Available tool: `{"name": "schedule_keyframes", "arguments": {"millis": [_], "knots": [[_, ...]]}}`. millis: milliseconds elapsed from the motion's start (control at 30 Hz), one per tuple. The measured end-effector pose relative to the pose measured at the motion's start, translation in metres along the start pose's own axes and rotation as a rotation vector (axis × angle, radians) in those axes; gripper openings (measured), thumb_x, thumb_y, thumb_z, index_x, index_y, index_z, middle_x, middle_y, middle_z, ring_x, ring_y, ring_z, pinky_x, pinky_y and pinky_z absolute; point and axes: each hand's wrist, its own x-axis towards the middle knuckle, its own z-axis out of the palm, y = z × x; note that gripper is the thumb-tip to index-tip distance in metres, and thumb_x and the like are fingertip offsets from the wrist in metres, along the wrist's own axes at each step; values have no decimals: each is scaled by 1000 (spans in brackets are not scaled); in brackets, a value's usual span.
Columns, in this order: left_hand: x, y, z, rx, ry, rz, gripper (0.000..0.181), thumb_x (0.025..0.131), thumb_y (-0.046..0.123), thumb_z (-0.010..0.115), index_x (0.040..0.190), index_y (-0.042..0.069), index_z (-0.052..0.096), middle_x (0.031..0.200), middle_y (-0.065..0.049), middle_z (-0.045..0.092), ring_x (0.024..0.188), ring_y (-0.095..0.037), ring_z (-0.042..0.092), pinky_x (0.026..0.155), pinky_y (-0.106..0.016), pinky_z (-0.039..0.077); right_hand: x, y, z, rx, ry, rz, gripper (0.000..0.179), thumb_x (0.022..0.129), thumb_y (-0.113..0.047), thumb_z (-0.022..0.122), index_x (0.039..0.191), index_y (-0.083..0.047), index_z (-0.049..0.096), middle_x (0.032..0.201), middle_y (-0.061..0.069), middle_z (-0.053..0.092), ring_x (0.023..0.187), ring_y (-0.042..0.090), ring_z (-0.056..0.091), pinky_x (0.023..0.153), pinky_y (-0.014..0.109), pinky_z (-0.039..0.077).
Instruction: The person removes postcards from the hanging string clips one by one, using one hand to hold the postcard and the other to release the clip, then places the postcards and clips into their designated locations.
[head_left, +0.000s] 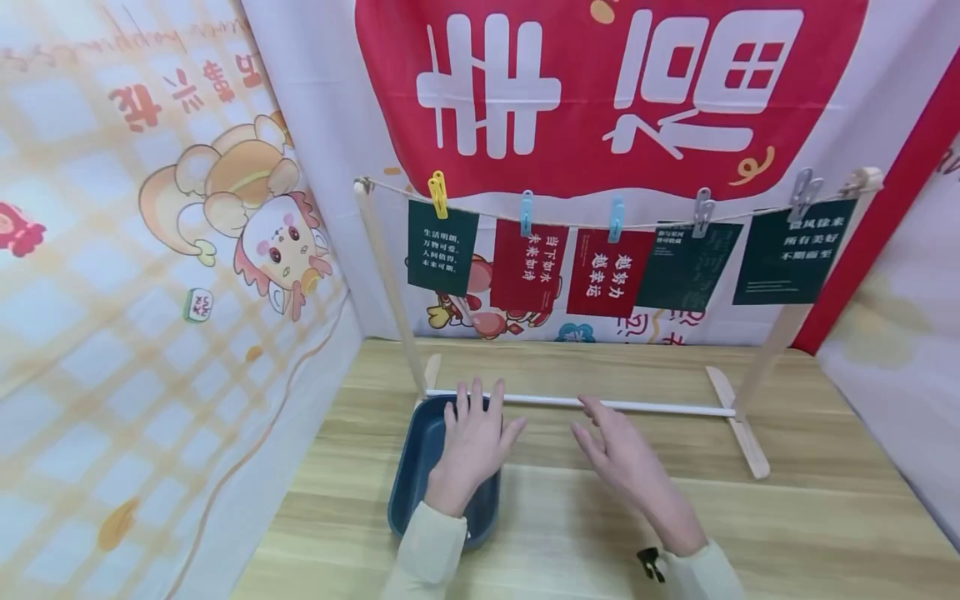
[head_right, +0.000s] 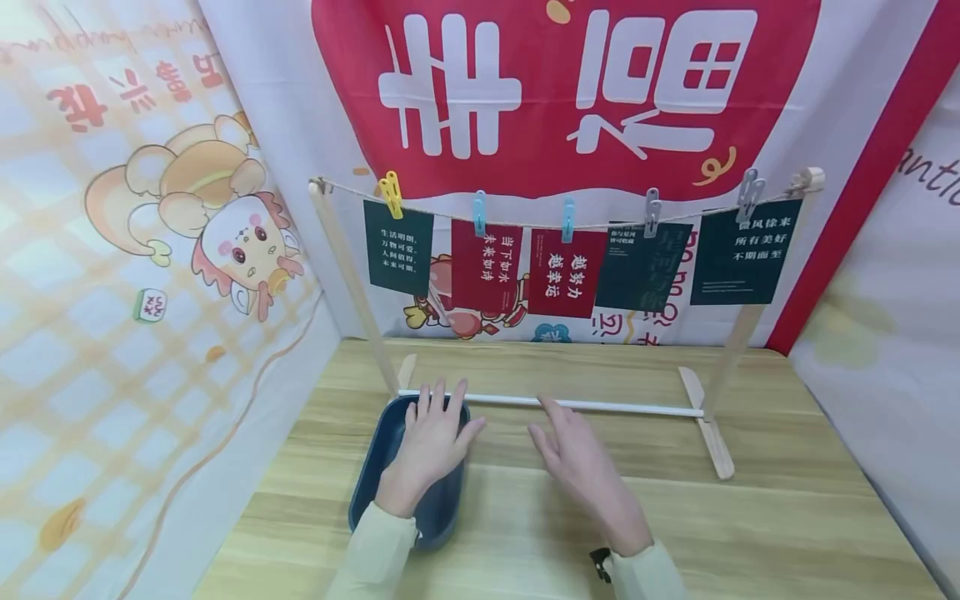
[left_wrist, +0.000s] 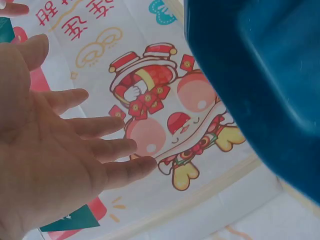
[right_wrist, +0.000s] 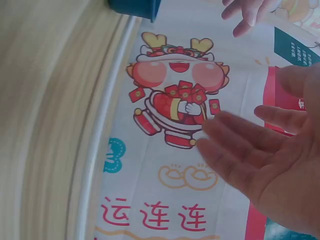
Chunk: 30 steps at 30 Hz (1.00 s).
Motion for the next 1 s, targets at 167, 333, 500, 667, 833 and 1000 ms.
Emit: {"name": "schedule_keyframes", "arguments": {"millis": [167, 333, 500, 667, 833, 1000], "knots": [[3, -1, -12, 7, 102, 25, 55, 104, 44, 41, 151, 16, 35, 155, -23, 33, 145, -44, 27, 112, -63, 30, 8, -7, -12, 154, 8, 28, 49, 100, -48, 49, 139, -18, 51, 106, 2, 70, 90, 17, 66, 76, 33, 58], [8, -5, -28, -43, 276, 65, 46, 103, 34, 47, 143, 10, 47, 144, -22, 47, 134, -39, 44, 107, -56, 41, 16, -16, -20, 330, 11, 9, 38, 101, -42, 50, 133, -21, 55, 91, -2, 69, 75, 14, 64, 65, 24, 55], [18, -7, -52, -134, 508, 130, 34, 100, 24, 55, 127, 3, 60, 124, -17, 64, 113, -33, 62, 98, -46, 51, 27, -26, -27, 471, 12, -46, 33, 102, -36, 51, 129, -19, 57, 91, 5, 70, 73, 15, 68, 68, 30, 58], [27, -9, -80, -197, 619, 98, 33, 102, 29, 52, 121, 5, 62, 119, -14, 65, 106, -29, 66, 88, -43, 57, 42, -36, -28, 559, -14, -61, 32, 101, -38, 52, 127, -20, 57, 92, 5, 69, 76, 22, 69, 72, 29, 59], [31, -12, -101, -274, 645, 77, 34, 102, 32, 49, 120, 6, 63, 112, -13, 66, 96, -28, 68, 79, -42, 59, 58, -40, -23, 605, -37, -63, 30, 101, -36, 52, 126, -19, 57, 91, 6, 69, 78, 30, 69, 71, 30, 59], [29, -4, -127, -399, 661, 149, 33, 103, 29, 49, 121, 5, 62, 108, -13, 65, 88, -23, 66, 74, -37, 59, 72, -48, -29, 672, -59, -130, 25, 103, -28, 51, 123, -14, 59, 90, 11, 69, 70, 27, 67, 67, 32, 59]]}}
